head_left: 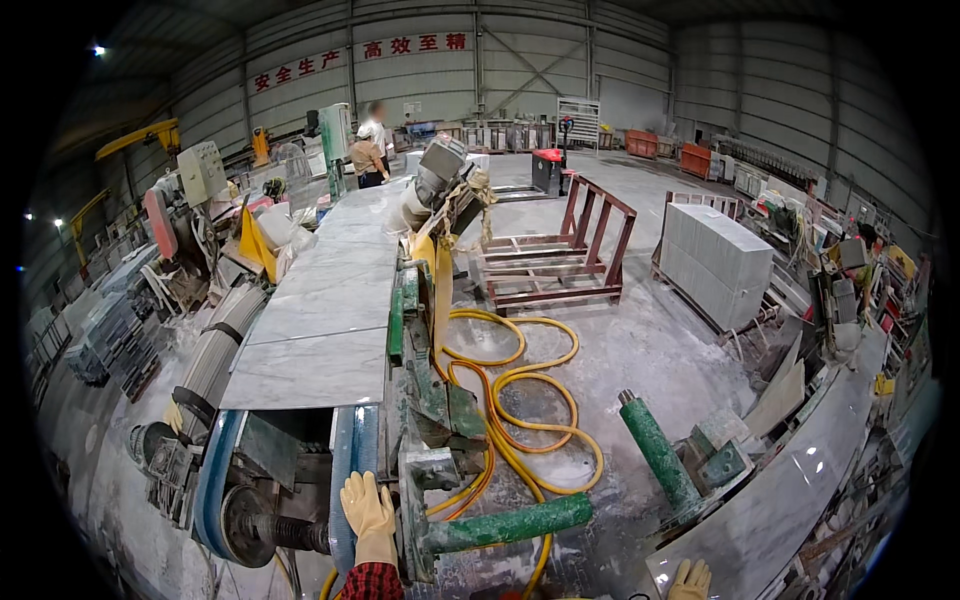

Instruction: The person handles large stone slabs on a conveyor belt in a factory. They lift and place the slabs onto the moving belt, guiding them through the machinery while wearing gloves.

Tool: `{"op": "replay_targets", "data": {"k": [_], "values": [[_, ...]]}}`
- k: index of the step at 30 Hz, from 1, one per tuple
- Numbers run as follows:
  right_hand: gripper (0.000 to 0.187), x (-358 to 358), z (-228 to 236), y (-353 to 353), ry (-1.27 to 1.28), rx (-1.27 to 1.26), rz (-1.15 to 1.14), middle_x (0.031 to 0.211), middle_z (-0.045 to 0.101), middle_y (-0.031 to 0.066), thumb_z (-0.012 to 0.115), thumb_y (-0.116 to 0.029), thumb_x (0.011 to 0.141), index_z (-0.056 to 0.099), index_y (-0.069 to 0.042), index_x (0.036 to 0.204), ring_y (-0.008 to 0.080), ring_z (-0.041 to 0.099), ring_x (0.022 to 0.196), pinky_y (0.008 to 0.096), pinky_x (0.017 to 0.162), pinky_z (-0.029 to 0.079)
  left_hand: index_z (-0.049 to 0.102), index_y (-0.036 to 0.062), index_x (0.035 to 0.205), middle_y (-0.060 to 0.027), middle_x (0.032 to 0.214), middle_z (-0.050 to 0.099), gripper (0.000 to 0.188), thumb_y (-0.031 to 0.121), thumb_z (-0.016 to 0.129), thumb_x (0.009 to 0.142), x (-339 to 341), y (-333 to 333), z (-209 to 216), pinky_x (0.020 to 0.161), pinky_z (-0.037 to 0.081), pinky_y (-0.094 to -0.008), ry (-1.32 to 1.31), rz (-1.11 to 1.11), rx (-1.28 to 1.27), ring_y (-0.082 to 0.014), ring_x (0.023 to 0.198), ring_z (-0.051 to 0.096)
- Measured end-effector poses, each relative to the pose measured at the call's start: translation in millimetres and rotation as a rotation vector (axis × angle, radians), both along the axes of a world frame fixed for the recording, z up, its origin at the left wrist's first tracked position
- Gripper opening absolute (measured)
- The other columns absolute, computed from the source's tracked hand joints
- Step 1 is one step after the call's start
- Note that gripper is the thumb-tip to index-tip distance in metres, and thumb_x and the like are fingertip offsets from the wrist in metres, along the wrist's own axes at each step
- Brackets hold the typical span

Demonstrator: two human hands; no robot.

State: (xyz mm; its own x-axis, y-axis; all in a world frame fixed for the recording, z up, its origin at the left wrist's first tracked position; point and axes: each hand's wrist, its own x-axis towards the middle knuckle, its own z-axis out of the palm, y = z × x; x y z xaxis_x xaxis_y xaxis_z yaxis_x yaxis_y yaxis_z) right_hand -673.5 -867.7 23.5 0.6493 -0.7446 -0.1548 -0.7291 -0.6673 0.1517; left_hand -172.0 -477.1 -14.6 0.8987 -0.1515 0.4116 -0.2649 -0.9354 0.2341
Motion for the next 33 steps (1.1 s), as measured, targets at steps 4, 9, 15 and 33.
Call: {"op": "replay_targets", "data": {"k": [4,9,15,33], "values": [[0.084,0.5,5.6,-3.1,0.013,0.025,0.016,0.17,0.034,0.0383,0.058,-0.024,0.098,0.028,0.003,0.171,0.05,0.033,0.16,0.0564,0.135,0.023,0.058,0.0043,0.139,-0.0249,0.15,0.055,0.046,0.028,0.068,0.101,-1.5,0.3,-3.3,0.123,0.034,-0.0555,-0.015,0.005,-0.001,-0.0443,0.139,0.05],[0.086,-2.2,9.1,-8.3,-0.027,0.077,0.031,0.17,0.031,0.0412,0.057,-0.024,0.097,0.023,0.004,0.172,0.0535,0.031,0.16,0.0585,0.135,0.021,0.059,0.0051,0.136,-0.0236,0.143,0.057,0.042,0.026,0.069,0.101,-2.7,1.5,-5.4,0.117,0.037,-0.0553,-0.052,-0.001,-0.006,-0.0439,0.133,0.052],[0.089,-4.0,6.7,-15.2,-0.071,0.138,0.025,0.171,0.025,0.0446,0.056,-0.021,0.097,0.017,0.005,0.173,0.0568,0.026,0.161,0.0605,0.135,0.018,0.059,0.0047,0.135,-0.0233,0.142,0.059,0.039,0.024,0.068,0.102,-4.0,4.3,-6.9,0.12,0.036,-0.0547,-0.015,-0.008,-0.028,-0.0423,0.135,0.053],[0.108,-37.2,-106.6,-70.8,-0.122,-0.014,-0.063,0.171,0.03,0.0402,0.08,-0.036,0.081,0.029,0.002,0.169,0.0566,0.033,0.158,0.0612,0.134,0.022,0.063,0.0026,0.132,-0.0255,0.138,0.061,0.039,0.019,0.071,0.098,-12.9,3.9,4.2,0.115,0.04,-0.0552,0.02,-0.027,-0.042,-0.0448,0.129,0.055]]}}
